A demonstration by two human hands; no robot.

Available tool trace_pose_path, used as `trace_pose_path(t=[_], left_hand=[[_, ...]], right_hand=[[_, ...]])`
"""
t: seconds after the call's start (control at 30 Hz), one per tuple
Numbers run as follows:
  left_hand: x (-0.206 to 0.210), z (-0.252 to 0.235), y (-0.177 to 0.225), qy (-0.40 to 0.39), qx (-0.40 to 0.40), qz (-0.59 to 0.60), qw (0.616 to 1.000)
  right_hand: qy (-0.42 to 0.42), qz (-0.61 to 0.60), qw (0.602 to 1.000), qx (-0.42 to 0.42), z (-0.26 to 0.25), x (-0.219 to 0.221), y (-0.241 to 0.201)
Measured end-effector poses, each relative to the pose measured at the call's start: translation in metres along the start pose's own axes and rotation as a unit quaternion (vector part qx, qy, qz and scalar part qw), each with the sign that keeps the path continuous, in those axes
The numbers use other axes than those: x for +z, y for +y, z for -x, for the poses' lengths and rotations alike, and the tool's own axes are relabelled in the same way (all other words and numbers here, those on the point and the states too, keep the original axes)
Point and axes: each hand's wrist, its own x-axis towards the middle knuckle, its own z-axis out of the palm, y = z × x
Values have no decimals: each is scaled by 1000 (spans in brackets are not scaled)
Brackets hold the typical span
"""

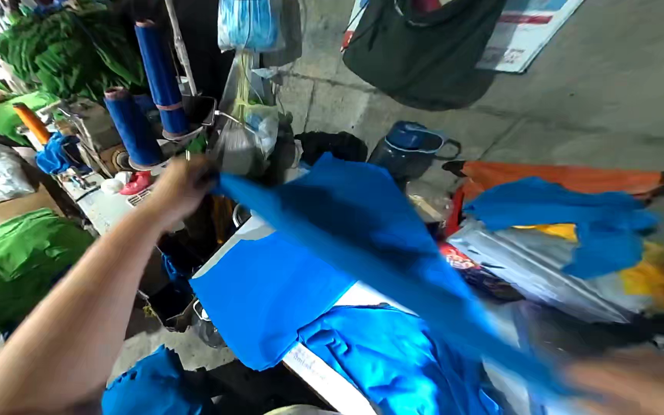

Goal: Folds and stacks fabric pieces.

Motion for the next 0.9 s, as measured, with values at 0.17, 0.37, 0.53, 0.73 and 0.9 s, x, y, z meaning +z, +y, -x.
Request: trace_pose_path(t=[0.17,0.37,0.53,0.73,0.9], left_hand=[[124,111,-54,-119,-102,-55,986],[137,162,-45,-73,-188,-115,973],[137,171,5,102,-164,-52,980],[146,144,42,-174,-119,-47,976],[122,204,25,-260,-211,-74,939]], right_hand=[[-181,-119,976,31,28,142,33],[-207,-115,971,-36,30,153,35],[-199,-93,971,-100,35,167,31],[-199,33,964,-175,44,204,22],[-200,67,963,-168,49,220,25]])
